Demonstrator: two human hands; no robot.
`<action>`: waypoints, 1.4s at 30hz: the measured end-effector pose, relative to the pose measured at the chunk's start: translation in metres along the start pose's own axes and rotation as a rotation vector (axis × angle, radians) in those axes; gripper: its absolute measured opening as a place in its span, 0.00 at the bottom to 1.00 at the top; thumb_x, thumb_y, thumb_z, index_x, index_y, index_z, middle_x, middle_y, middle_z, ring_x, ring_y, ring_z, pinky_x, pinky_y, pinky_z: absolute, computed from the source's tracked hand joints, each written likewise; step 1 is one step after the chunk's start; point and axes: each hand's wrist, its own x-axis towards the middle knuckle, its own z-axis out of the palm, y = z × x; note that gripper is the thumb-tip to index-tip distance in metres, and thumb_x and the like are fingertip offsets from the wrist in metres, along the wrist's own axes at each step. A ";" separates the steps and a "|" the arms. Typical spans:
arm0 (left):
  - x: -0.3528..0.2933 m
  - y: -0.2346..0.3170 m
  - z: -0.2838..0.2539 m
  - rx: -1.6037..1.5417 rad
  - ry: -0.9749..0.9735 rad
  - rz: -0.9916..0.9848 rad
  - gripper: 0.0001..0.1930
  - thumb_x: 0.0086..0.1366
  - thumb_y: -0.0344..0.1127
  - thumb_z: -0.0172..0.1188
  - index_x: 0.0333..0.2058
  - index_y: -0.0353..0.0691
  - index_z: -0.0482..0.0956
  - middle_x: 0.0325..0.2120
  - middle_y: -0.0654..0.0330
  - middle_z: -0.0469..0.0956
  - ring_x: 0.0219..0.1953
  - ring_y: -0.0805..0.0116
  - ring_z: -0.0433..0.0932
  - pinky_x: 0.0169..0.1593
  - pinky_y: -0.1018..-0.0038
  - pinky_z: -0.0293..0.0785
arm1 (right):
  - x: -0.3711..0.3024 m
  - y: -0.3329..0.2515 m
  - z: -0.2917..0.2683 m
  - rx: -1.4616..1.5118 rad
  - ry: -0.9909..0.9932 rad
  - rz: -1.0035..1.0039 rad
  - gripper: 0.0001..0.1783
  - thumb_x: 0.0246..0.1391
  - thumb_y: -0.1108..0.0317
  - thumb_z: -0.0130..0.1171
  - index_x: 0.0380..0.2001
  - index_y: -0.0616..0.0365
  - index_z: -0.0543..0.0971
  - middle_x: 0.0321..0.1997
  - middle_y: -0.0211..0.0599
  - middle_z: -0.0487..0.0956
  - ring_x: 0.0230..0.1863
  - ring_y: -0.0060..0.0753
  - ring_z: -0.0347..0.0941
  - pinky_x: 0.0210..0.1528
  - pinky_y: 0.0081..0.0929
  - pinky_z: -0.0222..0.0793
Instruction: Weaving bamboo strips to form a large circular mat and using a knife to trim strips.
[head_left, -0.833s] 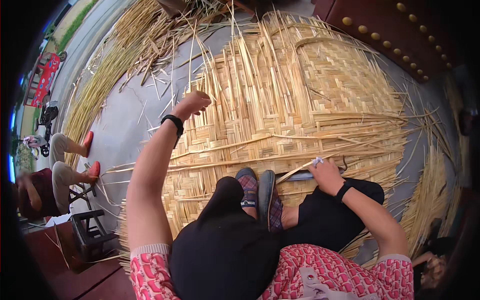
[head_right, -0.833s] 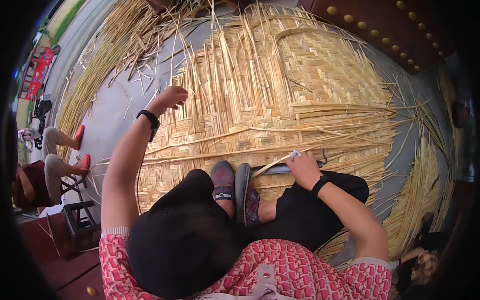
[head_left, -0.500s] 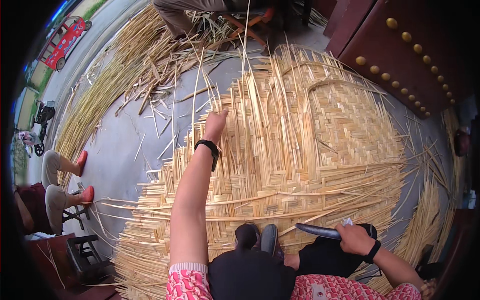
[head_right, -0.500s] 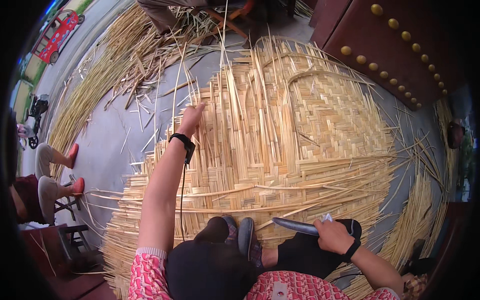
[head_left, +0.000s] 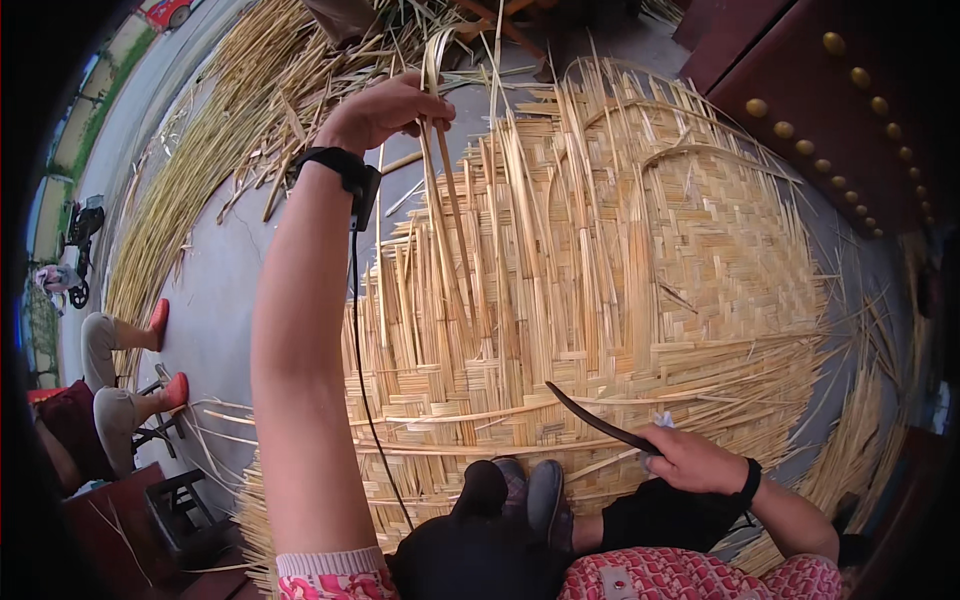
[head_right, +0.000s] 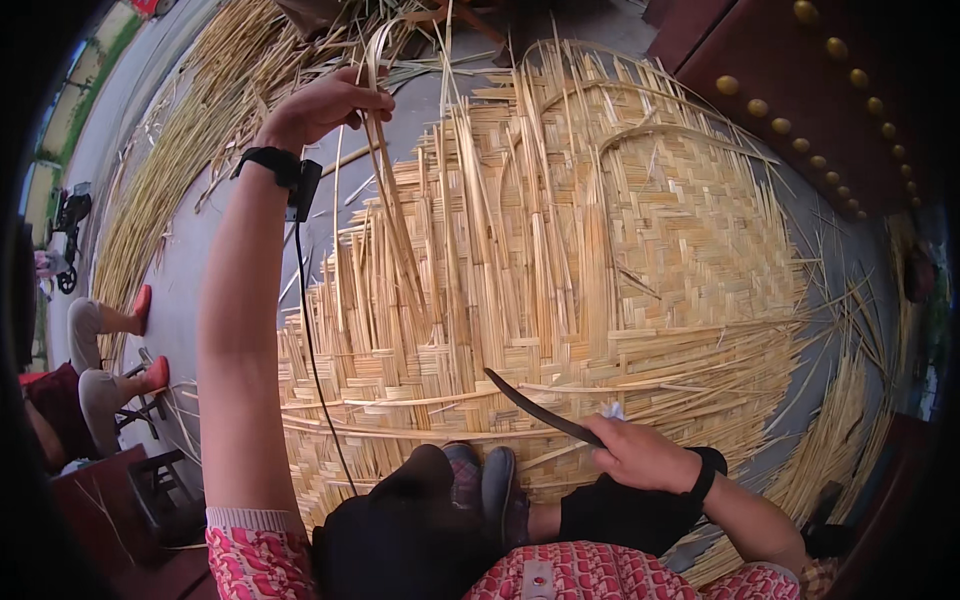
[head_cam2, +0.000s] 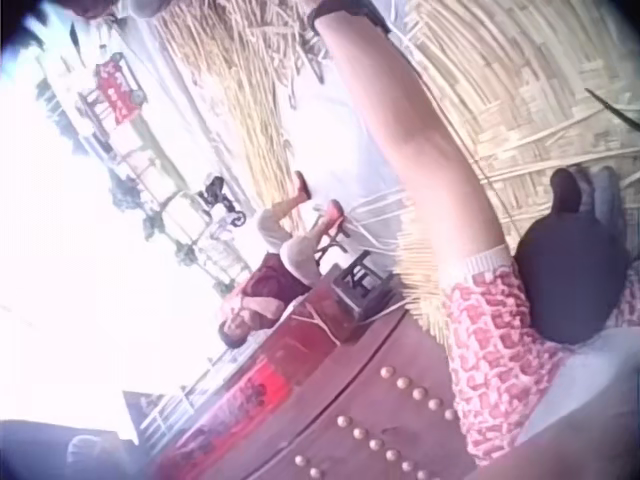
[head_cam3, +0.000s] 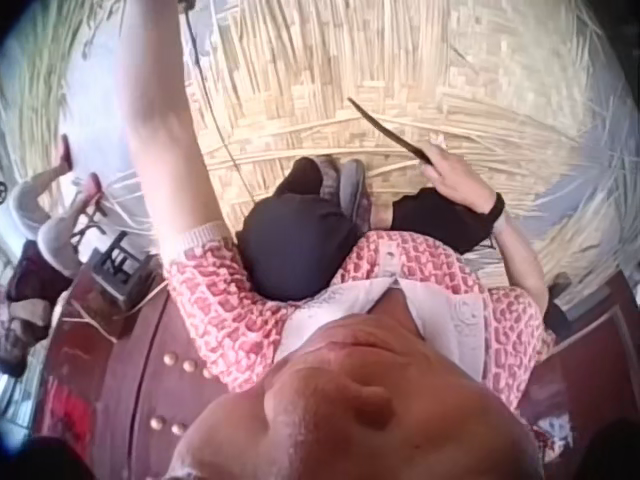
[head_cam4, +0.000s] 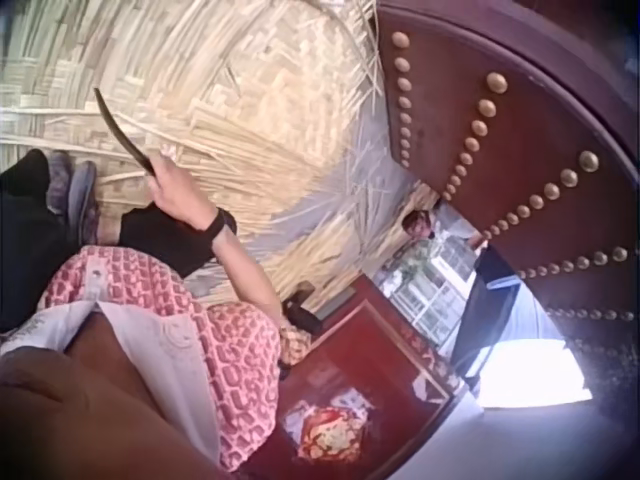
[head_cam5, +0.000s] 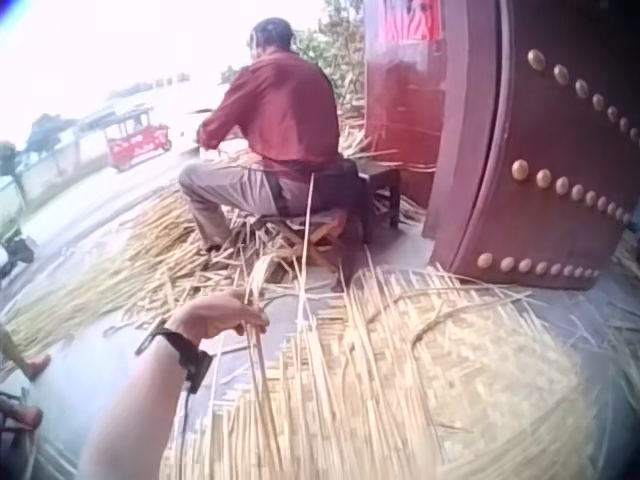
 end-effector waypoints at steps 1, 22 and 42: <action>0.002 -0.009 0.000 -0.032 -0.019 -0.043 0.14 0.66 0.35 0.62 0.47 0.36 0.76 0.35 0.59 0.82 0.38 0.73 0.81 0.39 0.77 0.76 | 0.015 -0.011 -0.013 -0.011 -0.014 -0.062 0.27 0.58 0.69 0.53 0.61 0.57 0.63 0.46 0.58 0.76 0.47 0.61 0.74 0.49 0.47 0.70; 0.043 -0.147 0.090 -0.630 0.379 0.038 0.10 0.70 0.33 0.55 0.42 0.33 0.79 0.29 0.61 0.80 0.34 0.71 0.81 0.42 0.73 0.81 | 0.328 -0.044 -0.127 -0.333 0.533 -0.226 0.22 0.66 0.50 0.45 0.61 0.36 0.72 0.41 0.49 0.81 0.40 0.52 0.78 0.44 0.45 0.74; 0.020 -0.138 0.086 -0.593 0.423 0.110 0.09 0.71 0.34 0.55 0.41 0.35 0.80 0.34 0.62 0.80 0.40 0.72 0.79 0.49 0.73 0.78 | 0.304 -0.059 -0.127 -0.568 0.526 -0.190 0.23 0.67 0.51 0.44 0.65 0.30 0.67 0.30 0.49 0.77 0.32 0.53 0.77 0.36 0.46 0.73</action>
